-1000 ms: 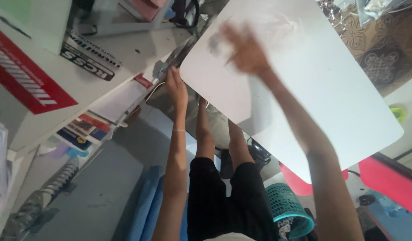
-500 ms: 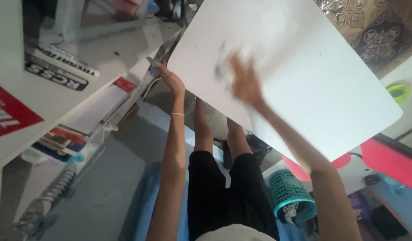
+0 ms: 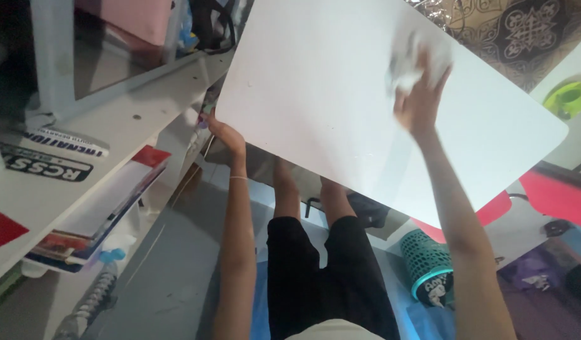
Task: The person wipes a white table surface with a tissue, then places a book on the table and opens it. The person also briefly handles a small bottle and a comb on a nearby shelf.
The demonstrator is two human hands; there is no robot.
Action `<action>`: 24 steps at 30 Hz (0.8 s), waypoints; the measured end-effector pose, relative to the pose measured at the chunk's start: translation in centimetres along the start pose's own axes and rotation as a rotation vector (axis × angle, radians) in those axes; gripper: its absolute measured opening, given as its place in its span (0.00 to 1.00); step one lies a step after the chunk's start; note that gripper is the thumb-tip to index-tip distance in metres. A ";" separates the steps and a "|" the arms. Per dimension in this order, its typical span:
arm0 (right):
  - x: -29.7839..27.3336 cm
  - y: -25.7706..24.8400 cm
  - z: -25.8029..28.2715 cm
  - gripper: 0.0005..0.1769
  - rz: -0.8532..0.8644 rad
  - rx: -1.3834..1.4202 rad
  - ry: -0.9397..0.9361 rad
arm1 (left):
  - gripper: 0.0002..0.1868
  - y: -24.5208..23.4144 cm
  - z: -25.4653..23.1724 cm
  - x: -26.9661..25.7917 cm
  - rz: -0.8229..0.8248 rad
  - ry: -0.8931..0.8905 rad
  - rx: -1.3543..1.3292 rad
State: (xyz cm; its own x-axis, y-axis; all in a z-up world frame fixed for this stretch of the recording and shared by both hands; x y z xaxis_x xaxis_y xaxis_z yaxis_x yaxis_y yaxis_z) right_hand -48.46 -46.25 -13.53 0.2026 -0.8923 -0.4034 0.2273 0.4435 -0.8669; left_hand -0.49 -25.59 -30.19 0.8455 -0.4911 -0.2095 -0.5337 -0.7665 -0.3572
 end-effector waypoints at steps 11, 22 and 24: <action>2.6 5.5 19.9 0.43 -0.176 -0.214 -0.315 | 0.35 -0.2 -2.4 1.5 -0.054 0.218 0.162; -20.5 8.9 -1.2 0.48 -0.171 -0.122 0.018 | 0.41 -0.1 -5.1 1.5 0.064 0.106 0.005; -21.1 7.7 -7.3 0.40 -0.123 -0.378 0.279 | 0.40 -0.5 -5.7 1.4 0.036 0.010 0.035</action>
State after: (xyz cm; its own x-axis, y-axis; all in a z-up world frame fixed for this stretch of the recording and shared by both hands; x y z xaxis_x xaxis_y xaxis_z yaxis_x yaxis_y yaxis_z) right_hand -57.95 -24.60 -13.87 -0.0792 -0.9477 -0.3091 -0.1388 0.3175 -0.9380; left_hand 0.93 -28.25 -25.16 0.8256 -0.5223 -0.2132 -0.5626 -0.7335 -0.3813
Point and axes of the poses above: each hand's wrist, its own x-axis towards the middle knuckle, its own y-axis out of the palm, z = x × y, the point moved 5 cm from there along x, towards the middle knuckle, and after that the axes turned 8 degrees about -x, right-handed, at the moved point
